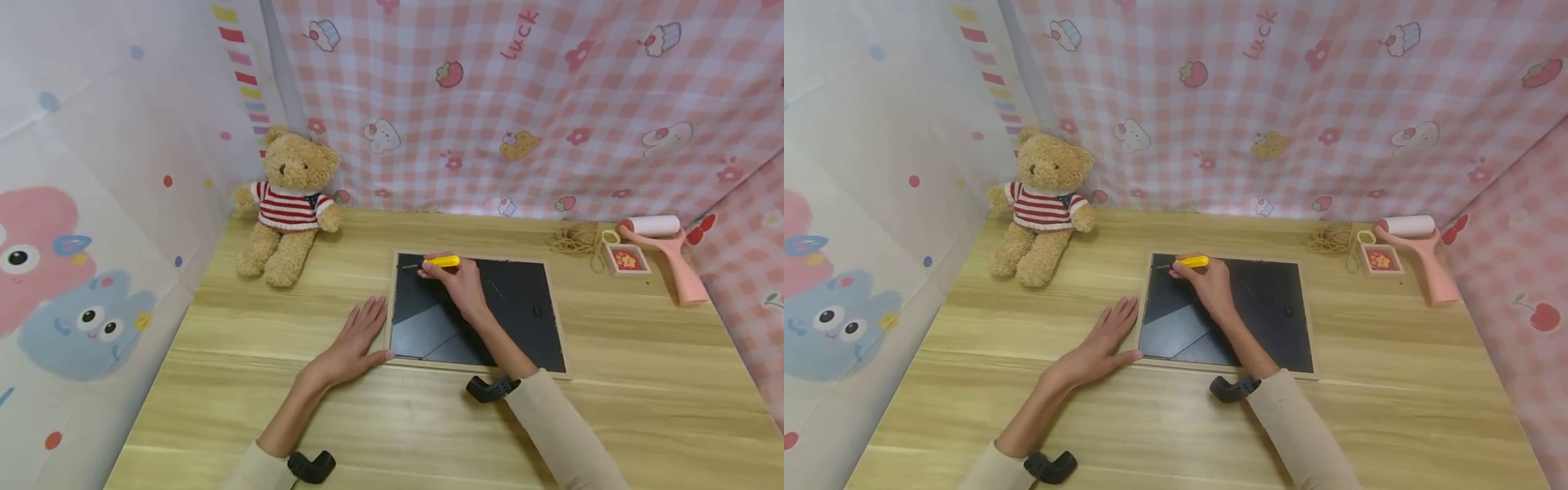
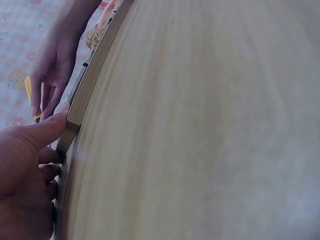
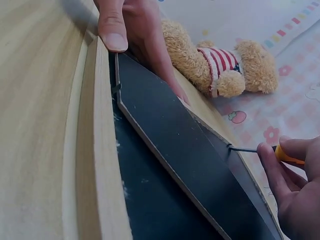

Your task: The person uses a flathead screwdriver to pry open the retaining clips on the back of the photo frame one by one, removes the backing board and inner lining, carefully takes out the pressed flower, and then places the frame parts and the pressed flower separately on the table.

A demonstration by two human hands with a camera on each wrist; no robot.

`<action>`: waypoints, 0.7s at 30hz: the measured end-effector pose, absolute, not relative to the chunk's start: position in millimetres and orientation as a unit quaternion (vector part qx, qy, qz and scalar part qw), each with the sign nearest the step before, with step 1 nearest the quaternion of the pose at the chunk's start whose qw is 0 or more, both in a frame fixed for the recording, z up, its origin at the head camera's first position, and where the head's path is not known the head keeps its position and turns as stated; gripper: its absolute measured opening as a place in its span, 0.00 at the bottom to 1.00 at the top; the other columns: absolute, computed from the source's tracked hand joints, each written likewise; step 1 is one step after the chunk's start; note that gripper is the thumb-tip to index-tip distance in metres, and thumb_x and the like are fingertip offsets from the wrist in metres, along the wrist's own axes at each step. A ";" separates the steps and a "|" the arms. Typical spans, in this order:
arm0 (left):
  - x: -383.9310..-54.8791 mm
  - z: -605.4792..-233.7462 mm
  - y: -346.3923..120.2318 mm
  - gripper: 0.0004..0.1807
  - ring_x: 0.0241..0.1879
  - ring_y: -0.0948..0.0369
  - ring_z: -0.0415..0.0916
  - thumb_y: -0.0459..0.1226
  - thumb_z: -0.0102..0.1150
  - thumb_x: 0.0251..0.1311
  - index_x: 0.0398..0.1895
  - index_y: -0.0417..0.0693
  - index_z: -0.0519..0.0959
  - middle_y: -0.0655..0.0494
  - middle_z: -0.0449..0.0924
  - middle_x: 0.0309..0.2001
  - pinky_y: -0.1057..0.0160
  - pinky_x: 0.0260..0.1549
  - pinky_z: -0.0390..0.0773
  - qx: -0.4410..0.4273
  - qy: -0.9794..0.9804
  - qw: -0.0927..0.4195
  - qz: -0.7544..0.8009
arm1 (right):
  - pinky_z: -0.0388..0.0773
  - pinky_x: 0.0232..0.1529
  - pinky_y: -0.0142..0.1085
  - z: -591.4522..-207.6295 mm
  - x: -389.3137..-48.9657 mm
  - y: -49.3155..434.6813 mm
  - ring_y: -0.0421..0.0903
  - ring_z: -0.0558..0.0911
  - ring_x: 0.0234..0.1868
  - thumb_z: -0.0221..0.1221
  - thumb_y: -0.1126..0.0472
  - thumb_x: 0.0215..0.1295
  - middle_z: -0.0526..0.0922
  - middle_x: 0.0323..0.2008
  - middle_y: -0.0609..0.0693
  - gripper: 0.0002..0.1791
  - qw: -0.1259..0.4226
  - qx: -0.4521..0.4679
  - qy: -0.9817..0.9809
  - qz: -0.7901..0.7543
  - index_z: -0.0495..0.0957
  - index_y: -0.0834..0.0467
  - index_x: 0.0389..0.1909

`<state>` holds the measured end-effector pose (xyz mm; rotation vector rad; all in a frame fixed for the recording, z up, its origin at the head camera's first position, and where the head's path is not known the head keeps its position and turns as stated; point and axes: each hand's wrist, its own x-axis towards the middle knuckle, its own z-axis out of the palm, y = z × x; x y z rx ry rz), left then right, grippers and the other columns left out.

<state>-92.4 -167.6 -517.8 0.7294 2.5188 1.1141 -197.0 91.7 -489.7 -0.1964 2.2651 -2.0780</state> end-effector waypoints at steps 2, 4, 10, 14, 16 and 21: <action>-92.2 -517.9 -167.9 0.49 0.90 0.43 0.30 0.45 0.63 0.79 0.88 0.32 0.47 0.39 0.38 0.90 0.53 0.86 0.23 0.252 0.874 0.146 0.390 | 0.90 0.51 0.36 -489.2 -198.3 90.3 0.32 0.92 0.37 0.69 0.66 0.76 0.90 0.49 0.73 0.18 0.034 -0.065 0.734 -0.675 0.85 0.75 0.58; -92.3 -518.0 -168.1 0.49 0.90 0.43 0.29 0.45 0.63 0.79 0.88 0.32 0.47 0.39 0.38 0.90 0.52 0.87 0.23 0.252 0.873 0.146 0.392 | 0.90 0.52 0.39 -488.7 -199.3 89.2 0.33 0.92 0.37 0.69 0.66 0.76 0.90 0.49 0.72 0.18 0.038 -0.067 0.734 -0.674 0.85 0.75 0.58; -93.6 -519.6 -168.3 0.49 0.90 0.42 0.30 0.45 0.63 0.79 0.88 0.31 0.48 0.39 0.39 0.90 0.52 0.87 0.23 0.259 0.874 0.139 0.388 | 0.90 0.52 0.44 -486.3 -202.5 87.3 0.38 0.94 0.38 0.69 0.66 0.75 0.92 0.46 0.68 0.16 0.027 -0.091 0.761 -0.641 0.87 0.73 0.56; -94.9 -518.9 -168.7 0.48 0.90 0.42 0.30 0.45 0.63 0.79 0.87 0.31 0.49 0.38 0.39 0.90 0.49 0.87 0.25 0.261 0.877 0.135 0.381 | 0.92 0.49 0.40 -475.2 -210.5 81.4 0.52 0.95 0.40 0.70 0.64 0.75 0.94 0.41 0.64 0.14 0.015 -0.136 0.812 -0.567 0.88 0.71 0.53; -94.9 -518.8 -168.7 0.48 0.90 0.42 0.30 0.45 0.63 0.79 0.87 0.30 0.49 0.38 0.39 0.90 0.47 0.87 0.26 0.261 0.878 0.134 0.379 | 0.92 0.50 0.42 -467.9 -215.2 77.6 0.59 0.94 0.42 0.69 0.64 0.75 0.94 0.41 0.63 0.14 0.019 -0.154 0.831 -0.534 0.88 0.71 0.53; -93.5 -520.8 -167.9 0.48 0.90 0.41 0.30 0.45 0.63 0.79 0.87 0.30 0.49 0.38 0.38 0.90 0.45 0.87 0.26 0.265 0.878 0.131 0.377 | 0.91 0.52 0.52 -454.7 -222.1 73.4 0.61 0.93 0.42 0.68 0.66 0.76 0.93 0.40 0.64 0.13 0.048 -0.171 0.849 -0.498 0.87 0.71 0.53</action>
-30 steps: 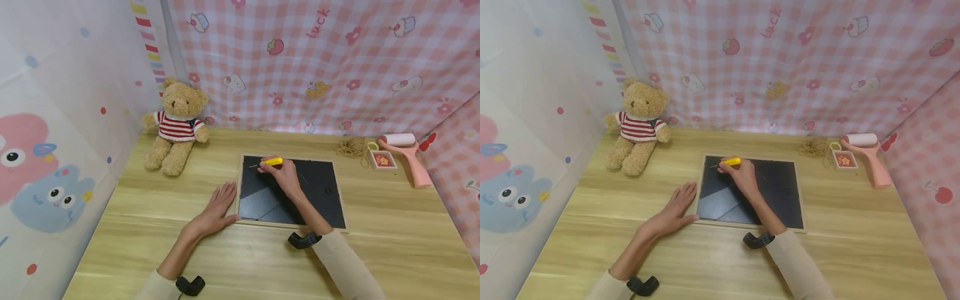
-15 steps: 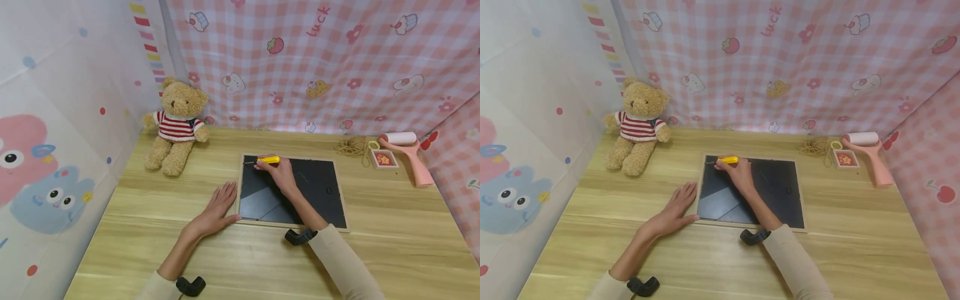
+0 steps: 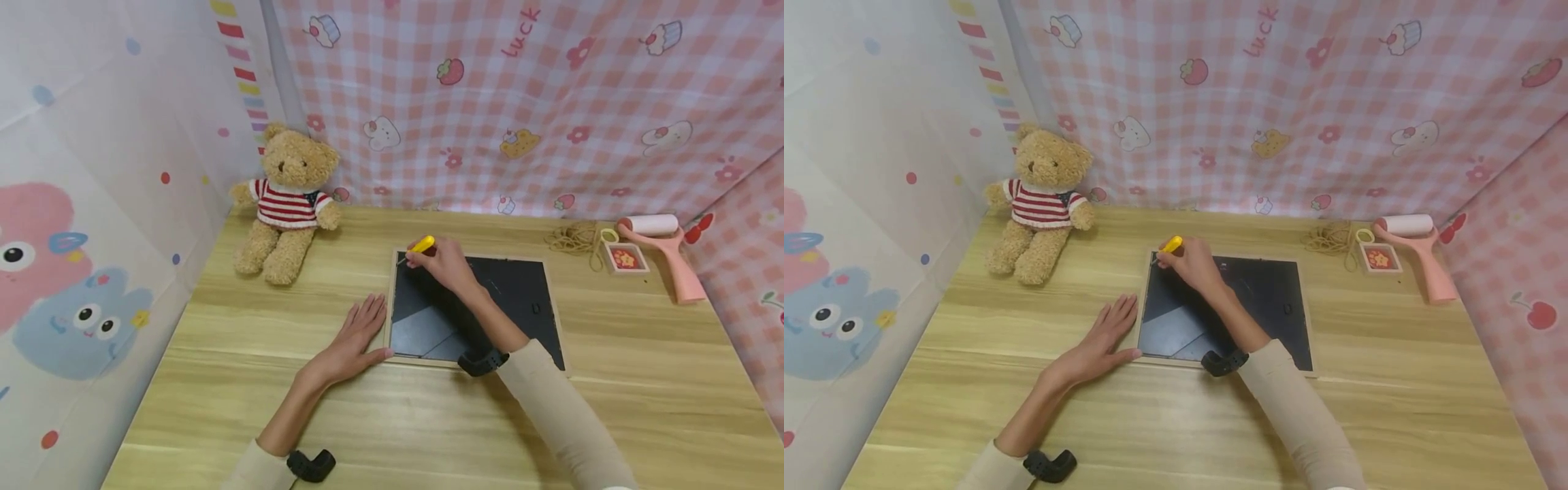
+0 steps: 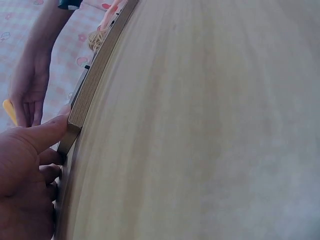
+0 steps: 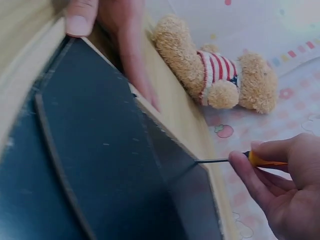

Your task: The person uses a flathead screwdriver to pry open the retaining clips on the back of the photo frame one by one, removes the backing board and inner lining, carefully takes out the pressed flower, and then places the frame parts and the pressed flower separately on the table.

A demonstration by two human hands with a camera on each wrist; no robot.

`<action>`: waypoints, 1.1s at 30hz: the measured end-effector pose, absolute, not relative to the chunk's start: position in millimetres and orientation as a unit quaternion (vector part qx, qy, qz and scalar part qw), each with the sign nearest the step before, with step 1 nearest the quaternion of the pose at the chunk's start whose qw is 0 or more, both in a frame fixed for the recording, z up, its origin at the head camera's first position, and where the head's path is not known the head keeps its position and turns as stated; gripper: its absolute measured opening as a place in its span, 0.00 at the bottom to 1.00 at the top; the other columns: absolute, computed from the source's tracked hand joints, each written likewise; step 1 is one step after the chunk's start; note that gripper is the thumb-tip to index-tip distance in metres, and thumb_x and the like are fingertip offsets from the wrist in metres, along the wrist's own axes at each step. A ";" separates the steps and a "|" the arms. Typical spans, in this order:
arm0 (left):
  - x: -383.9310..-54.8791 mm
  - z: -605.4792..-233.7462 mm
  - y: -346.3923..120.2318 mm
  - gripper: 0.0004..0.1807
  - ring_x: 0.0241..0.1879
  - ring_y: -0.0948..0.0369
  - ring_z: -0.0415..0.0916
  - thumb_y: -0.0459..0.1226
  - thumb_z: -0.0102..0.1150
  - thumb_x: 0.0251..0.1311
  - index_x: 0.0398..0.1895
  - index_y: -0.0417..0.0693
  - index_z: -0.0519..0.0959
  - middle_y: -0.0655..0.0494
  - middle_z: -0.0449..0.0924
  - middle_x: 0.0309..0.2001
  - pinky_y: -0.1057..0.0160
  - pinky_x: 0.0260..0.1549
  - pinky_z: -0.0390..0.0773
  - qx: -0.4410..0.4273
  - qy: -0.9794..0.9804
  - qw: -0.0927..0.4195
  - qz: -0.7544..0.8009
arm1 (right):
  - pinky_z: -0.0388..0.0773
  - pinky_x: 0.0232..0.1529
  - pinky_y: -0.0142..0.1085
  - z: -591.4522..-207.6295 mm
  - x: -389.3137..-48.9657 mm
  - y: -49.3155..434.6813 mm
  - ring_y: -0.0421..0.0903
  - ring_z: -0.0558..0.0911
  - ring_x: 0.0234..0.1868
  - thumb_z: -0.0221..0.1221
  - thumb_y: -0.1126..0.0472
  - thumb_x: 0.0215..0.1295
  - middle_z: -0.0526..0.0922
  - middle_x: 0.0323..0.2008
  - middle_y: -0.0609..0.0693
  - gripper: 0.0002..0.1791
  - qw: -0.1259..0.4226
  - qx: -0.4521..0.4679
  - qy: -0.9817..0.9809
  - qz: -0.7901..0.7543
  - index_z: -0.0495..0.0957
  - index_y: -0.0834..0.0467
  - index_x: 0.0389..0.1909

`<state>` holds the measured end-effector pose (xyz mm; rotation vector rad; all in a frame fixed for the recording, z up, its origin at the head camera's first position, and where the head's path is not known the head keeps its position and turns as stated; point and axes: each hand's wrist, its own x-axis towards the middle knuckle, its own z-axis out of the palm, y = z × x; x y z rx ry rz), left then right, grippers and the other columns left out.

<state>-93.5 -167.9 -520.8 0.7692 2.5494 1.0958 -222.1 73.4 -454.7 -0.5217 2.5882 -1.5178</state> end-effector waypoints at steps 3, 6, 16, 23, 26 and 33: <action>-93.1 -521.3 -168.0 0.48 0.90 0.41 0.30 0.44 0.63 0.79 0.87 0.30 0.49 0.38 0.38 0.90 0.45 0.87 0.26 0.265 0.877 0.130 0.378 | 0.92 0.50 0.49 -451.9 -225.6 71.6 0.60 0.94 0.41 0.68 0.66 0.76 0.93 0.40 0.63 0.12 0.056 -0.175 0.857 -0.481 0.87 0.71 0.52; -93.4 -521.5 -168.2 0.48 0.90 0.41 0.30 0.45 0.62 0.79 0.87 0.30 0.48 0.39 0.38 0.90 0.44 0.87 0.26 0.263 0.878 0.130 0.379 | 0.92 0.49 0.46 -449.3 -228.6 68.8 0.58 0.94 0.41 0.68 0.65 0.76 0.93 0.40 0.62 0.12 0.058 -0.183 0.866 -0.461 0.87 0.71 0.51; -92.8 -522.0 -167.7 0.47 0.89 0.38 0.33 0.43 0.64 0.77 0.86 0.28 0.51 0.35 0.43 0.89 0.47 0.87 0.25 0.271 0.870 0.112 0.397 | 0.90 0.41 0.45 -435.9 -232.0 54.4 0.53 0.91 0.35 0.68 0.65 0.76 0.92 0.34 0.59 0.10 0.055 -0.222 0.897 -0.378 0.88 0.69 0.48; -93.0 -520.5 -167.7 0.47 0.89 0.39 0.33 0.43 0.64 0.77 0.86 0.28 0.52 0.36 0.43 0.89 0.42 0.87 0.29 0.267 0.872 0.117 0.393 | 0.88 0.36 0.43 -426.7 -235.6 45.9 0.54 0.91 0.32 0.66 0.67 0.77 0.91 0.30 0.60 0.09 0.054 -0.257 0.902 -0.343 0.87 0.71 0.43; -93.6 -519.1 -167.3 0.47 0.90 0.41 0.33 0.44 0.64 0.78 0.86 0.29 0.52 0.38 0.42 0.90 0.41 0.87 0.30 0.264 0.876 0.119 0.386 | 0.88 0.38 0.43 -423.8 -237.1 47.7 0.58 0.92 0.36 0.66 0.66 0.77 0.91 0.33 0.61 0.10 0.077 -0.246 0.898 -0.357 0.86 0.72 0.45; -92.5 -517.5 -166.9 0.48 0.90 0.42 0.29 0.45 0.61 0.80 0.87 0.31 0.48 0.39 0.39 0.90 0.43 0.87 0.27 0.262 0.875 0.138 0.382 | 0.89 0.49 0.44 -408.9 -220.2 89.7 0.64 0.88 0.43 0.60 0.65 0.83 0.88 0.44 0.66 0.13 0.075 -0.207 0.859 -0.462 0.81 0.72 0.57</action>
